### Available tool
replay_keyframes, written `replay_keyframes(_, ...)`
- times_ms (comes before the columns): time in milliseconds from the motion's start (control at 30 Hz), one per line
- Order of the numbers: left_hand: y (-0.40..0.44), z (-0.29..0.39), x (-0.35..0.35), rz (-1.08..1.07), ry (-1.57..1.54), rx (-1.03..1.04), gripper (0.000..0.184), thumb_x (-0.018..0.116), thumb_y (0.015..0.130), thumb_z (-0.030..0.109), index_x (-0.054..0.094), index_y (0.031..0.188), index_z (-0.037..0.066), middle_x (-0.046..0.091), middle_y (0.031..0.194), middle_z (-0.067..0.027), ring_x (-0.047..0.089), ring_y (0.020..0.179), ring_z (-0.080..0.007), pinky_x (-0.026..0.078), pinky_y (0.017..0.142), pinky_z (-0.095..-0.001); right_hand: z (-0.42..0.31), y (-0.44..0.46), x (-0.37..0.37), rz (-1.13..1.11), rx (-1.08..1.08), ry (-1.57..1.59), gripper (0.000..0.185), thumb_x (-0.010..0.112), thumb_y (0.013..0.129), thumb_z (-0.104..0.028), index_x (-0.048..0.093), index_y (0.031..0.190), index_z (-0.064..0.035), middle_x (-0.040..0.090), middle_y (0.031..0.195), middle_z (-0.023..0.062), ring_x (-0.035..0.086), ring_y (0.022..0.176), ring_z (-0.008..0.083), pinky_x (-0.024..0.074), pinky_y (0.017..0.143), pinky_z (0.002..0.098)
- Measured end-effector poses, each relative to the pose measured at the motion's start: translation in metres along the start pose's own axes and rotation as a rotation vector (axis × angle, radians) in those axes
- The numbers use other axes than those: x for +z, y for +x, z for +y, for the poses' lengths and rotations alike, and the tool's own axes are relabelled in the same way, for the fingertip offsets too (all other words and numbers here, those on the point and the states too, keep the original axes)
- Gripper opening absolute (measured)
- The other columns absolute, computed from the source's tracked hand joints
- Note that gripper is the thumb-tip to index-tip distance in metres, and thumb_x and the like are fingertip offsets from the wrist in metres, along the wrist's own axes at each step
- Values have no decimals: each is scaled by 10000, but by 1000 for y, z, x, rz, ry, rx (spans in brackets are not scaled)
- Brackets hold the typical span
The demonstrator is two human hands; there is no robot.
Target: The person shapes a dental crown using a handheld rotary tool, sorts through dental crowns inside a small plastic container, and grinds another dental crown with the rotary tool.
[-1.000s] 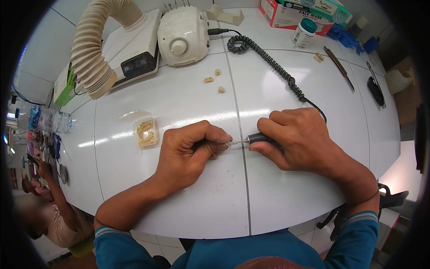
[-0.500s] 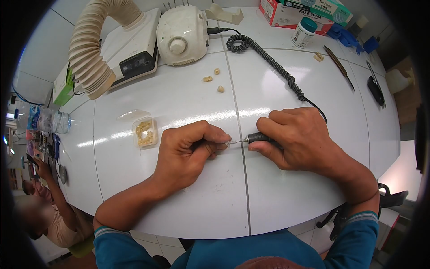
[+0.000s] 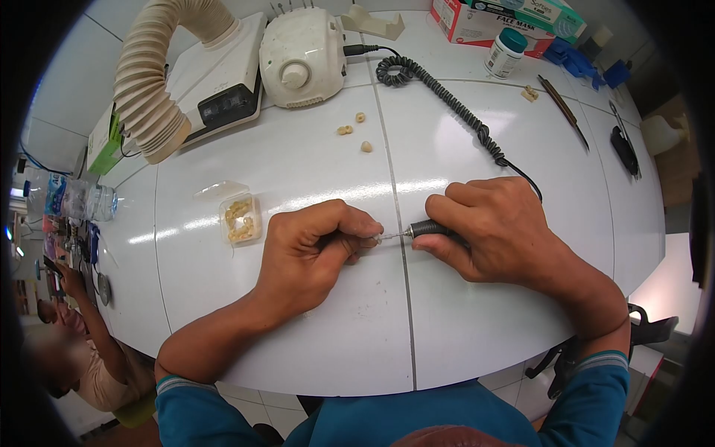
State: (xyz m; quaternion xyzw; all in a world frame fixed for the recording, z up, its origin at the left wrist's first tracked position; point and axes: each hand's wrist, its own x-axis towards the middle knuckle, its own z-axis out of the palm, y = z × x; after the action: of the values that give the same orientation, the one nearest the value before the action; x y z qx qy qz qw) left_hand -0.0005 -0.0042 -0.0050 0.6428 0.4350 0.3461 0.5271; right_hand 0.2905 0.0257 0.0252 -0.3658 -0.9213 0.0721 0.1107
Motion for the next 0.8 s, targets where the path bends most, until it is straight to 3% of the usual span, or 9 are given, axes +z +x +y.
replay_keyframes(800,0,-1,-1,-15,14,6,236,636,1058,-144,799,1146,2,826,1148,-117,779,991,-153,641,813,-293,0,0,0,-4,-1,1,464,730,1070,-556,720,884,-131,649,673,34,691,583,249,486,517,403)
